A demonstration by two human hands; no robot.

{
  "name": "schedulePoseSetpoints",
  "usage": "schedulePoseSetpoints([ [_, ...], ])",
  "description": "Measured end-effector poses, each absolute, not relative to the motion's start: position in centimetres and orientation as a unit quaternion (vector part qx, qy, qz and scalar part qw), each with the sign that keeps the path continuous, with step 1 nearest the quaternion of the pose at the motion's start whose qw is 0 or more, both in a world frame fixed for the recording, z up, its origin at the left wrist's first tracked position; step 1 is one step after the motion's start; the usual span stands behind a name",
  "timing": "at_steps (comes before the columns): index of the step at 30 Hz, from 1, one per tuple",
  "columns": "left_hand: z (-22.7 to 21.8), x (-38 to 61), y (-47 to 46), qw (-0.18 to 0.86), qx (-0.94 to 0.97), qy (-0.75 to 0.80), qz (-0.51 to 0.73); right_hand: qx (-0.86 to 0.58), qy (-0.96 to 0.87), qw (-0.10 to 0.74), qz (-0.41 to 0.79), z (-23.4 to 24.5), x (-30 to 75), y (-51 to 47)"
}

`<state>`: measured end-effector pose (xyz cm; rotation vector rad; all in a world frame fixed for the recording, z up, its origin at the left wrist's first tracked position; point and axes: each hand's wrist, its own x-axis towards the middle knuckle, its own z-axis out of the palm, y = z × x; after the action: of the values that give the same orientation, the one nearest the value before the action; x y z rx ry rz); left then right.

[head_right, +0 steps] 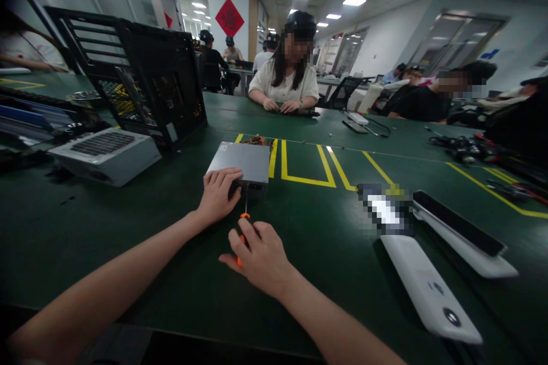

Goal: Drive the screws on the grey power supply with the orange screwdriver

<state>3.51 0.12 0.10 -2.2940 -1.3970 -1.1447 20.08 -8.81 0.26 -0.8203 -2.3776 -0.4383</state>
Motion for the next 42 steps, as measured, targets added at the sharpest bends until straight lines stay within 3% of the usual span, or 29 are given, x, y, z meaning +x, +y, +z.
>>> schedulePoseSetpoints([
  [18,0.1,4.1,0.6,0.103,-0.765,-0.487,-0.409,-0.322,-0.893,0.301,-0.089,0.9,20.2,-9.0],
  [22,0.3,3.8,0.6,0.089,-0.771,-0.48,-0.409,-0.305,-0.897,0.302,-0.1,1.2,20.1,-9.0],
  [27,0.4,3.3,0.8,0.088,-0.772,-0.474,-0.415,-0.286,-0.878,0.362,-0.13,1.4,20.0,-8.7],
  [34,0.4,3.3,0.7,0.098,-0.773,-0.474,-0.409,-0.286,-0.894,0.326,-0.109,1.7,19.9,-8.9],
  [42,0.5,3.6,-0.1,0.097,-0.781,-0.476,-0.394,-0.305,-0.863,0.367,-0.167,1.3,20.2,-8.4],
])
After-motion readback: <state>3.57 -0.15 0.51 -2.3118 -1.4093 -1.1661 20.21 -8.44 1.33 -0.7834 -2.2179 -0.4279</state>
